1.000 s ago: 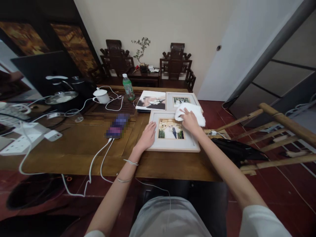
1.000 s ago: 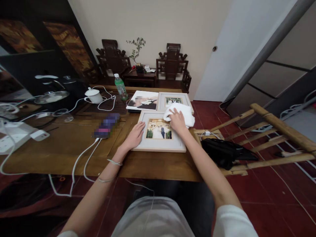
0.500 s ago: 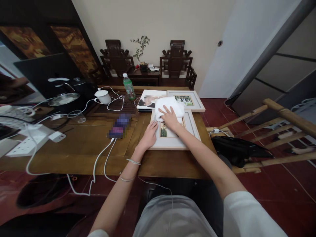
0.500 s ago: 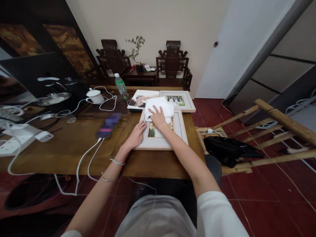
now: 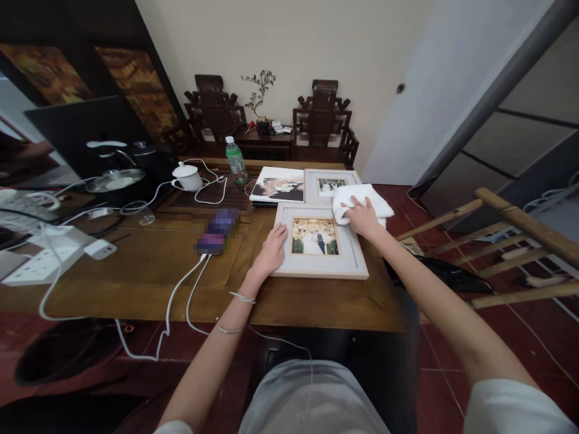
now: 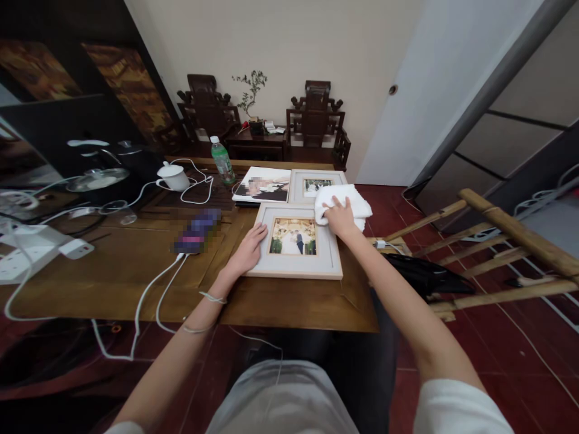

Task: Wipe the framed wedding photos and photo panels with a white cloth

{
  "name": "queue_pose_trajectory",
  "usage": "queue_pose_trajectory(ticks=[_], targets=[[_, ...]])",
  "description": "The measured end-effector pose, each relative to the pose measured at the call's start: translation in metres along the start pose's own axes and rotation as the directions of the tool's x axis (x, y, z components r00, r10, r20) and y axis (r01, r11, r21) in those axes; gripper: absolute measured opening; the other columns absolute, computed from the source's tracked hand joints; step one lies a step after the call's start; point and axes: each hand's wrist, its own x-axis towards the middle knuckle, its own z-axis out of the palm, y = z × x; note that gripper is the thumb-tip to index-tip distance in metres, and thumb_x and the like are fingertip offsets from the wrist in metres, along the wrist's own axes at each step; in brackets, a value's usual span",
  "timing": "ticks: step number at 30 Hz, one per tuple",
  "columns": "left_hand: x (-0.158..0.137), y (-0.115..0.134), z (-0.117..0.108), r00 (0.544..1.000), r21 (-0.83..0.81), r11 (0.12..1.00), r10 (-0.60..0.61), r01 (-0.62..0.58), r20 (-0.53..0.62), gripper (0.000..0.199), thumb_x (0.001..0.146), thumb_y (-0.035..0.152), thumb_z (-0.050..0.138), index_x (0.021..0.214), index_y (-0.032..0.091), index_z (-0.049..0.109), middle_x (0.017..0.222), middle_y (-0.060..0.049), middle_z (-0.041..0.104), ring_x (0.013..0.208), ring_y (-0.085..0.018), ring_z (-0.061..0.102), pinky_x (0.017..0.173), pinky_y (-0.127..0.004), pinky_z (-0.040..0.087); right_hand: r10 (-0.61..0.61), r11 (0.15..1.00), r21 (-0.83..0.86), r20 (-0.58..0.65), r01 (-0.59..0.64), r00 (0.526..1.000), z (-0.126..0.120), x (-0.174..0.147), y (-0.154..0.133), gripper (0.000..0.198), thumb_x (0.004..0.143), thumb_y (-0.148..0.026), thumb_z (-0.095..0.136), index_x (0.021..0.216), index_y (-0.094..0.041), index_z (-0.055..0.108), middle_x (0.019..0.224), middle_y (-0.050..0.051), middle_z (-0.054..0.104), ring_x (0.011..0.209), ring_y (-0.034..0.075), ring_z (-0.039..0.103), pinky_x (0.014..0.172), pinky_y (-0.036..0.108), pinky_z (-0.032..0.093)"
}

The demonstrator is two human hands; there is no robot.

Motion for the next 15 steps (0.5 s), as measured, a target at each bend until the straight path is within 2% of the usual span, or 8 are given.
queue_pose_trajectory(ticks=[3, 6, 11, 15], targets=[[0.0, 0.001, 0.0, 1.0, -0.003, 1.0, -0.005, 0.005, 0.0, 0.055, 0.077, -0.002, 0.034, 0.127, 0.009, 0.054, 0.139, -0.018, 0.047, 0.139, -0.027, 0.03, 0.11, -0.058, 0.028, -0.097, 0.995, 0.013, 0.005, 0.097, 0.995, -0.003, -0.024, -0.006, 0.044, 0.08, -0.001, 0.04, 0.112, -0.015, 0.067, 0.136, 0.012, 0.053, 0.134, 0.029, 0.035, 0.104, 0.053, 0.028], [0.001, 0.0, 0.0, 1.0, 0.008, 1.0, -0.004, 0.004, 0.005, 0.055, 0.077, -0.002, 0.034, 0.127, 0.009, 0.054, 0.139, -0.018, 0.048, 0.139, -0.027, 0.031, 0.111, -0.058, 0.027, -0.184, 0.982, 0.056, 0.017, 0.183, 0.983, -0.014, -0.06, -0.018, 0.038, 0.079, -0.001, 0.041, 0.097, -0.013, 0.072, 0.139, 0.009, 0.051, 0.13, 0.031, 0.04, 0.101, 0.05, 0.033], [0.001, -0.005, 0.0, 0.999, 0.014, 0.999, 0.037, -0.037, 0.01, 0.056, 0.076, -0.001, 0.035, 0.128, 0.011, 0.054, 0.139, -0.016, 0.048, 0.138, -0.027, 0.031, 0.111, -0.056, 0.028, -0.326, 0.933, 0.203, 0.124, 0.297, 0.937, -0.046, -0.121, -0.022, 0.038, 0.071, 0.0, 0.044, 0.092, -0.015, 0.072, 0.133, 0.011, 0.057, 0.127, 0.03, 0.045, 0.101, 0.048, 0.035], [0.001, -0.009, 0.0, 0.997, 0.001, 0.997, 0.08, -0.08, -0.003, 0.055, 0.076, 0.0, 0.037, 0.128, 0.011, 0.054, 0.138, -0.016, 0.049, 0.138, -0.027, 0.032, 0.113, -0.054, 0.027, -0.332, 0.922, 0.276, 0.213, 0.27, 0.919, -0.063, -0.134, -0.019, 0.042, 0.067, 0.003, 0.042, 0.089, -0.016, 0.072, 0.12, 0.015, 0.064, 0.122, 0.028, 0.052, 0.101, 0.044, 0.036]])
